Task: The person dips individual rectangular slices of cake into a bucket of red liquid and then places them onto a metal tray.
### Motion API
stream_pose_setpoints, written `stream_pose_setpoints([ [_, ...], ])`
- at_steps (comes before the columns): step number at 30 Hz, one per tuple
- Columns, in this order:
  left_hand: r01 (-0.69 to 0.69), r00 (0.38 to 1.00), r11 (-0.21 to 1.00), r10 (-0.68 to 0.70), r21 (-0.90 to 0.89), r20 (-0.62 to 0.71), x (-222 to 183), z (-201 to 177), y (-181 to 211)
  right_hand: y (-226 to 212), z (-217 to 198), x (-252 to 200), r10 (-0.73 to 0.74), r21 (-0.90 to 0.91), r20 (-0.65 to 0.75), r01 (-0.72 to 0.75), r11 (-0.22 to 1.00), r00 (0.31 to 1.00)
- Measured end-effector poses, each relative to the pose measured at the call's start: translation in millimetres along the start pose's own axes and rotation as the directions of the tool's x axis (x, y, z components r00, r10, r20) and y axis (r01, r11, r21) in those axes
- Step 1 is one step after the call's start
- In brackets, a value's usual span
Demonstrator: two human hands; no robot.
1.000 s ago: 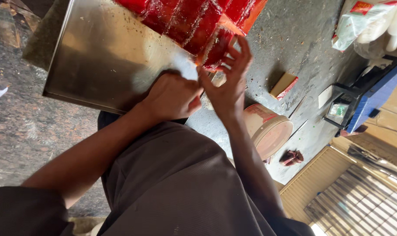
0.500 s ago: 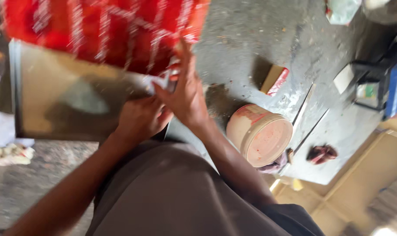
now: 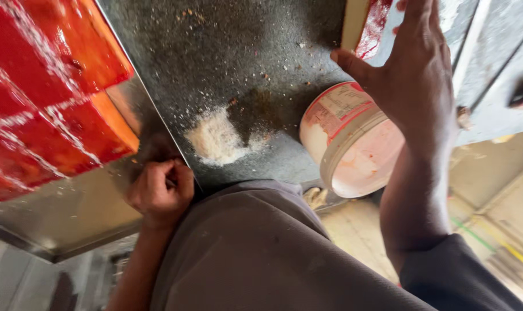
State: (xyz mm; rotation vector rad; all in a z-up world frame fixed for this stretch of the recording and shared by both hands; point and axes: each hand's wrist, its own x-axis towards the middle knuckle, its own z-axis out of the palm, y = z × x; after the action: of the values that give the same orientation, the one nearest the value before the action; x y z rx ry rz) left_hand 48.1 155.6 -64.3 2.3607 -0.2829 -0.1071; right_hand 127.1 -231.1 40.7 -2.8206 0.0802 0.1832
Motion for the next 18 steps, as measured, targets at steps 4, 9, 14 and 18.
stream_pose_setpoints([
  [4,-0.053,0.999,0.997,0.053,0.050,0.004,6,1,0,0,5,5,0.102,0.047,0.117,-0.109,0.993,0.988],
  [9,0.019,1.000,0.998,-0.019,0.054,0.003,6,-1,3,11,16,3,0.061,0.084,-0.012,-0.060,0.995,0.998],
  [14,-0.023,1.000,0.997,0.023,0.069,-0.001,9,-8,15,23,11,-3,0.071,0.038,-0.050,-0.070,0.997,0.996],
  [18,0.032,0.999,0.996,-0.031,-0.081,0.006,4,-10,13,6,-20,-40,0.040,0.163,-0.265,0.003,0.987,0.964],
])
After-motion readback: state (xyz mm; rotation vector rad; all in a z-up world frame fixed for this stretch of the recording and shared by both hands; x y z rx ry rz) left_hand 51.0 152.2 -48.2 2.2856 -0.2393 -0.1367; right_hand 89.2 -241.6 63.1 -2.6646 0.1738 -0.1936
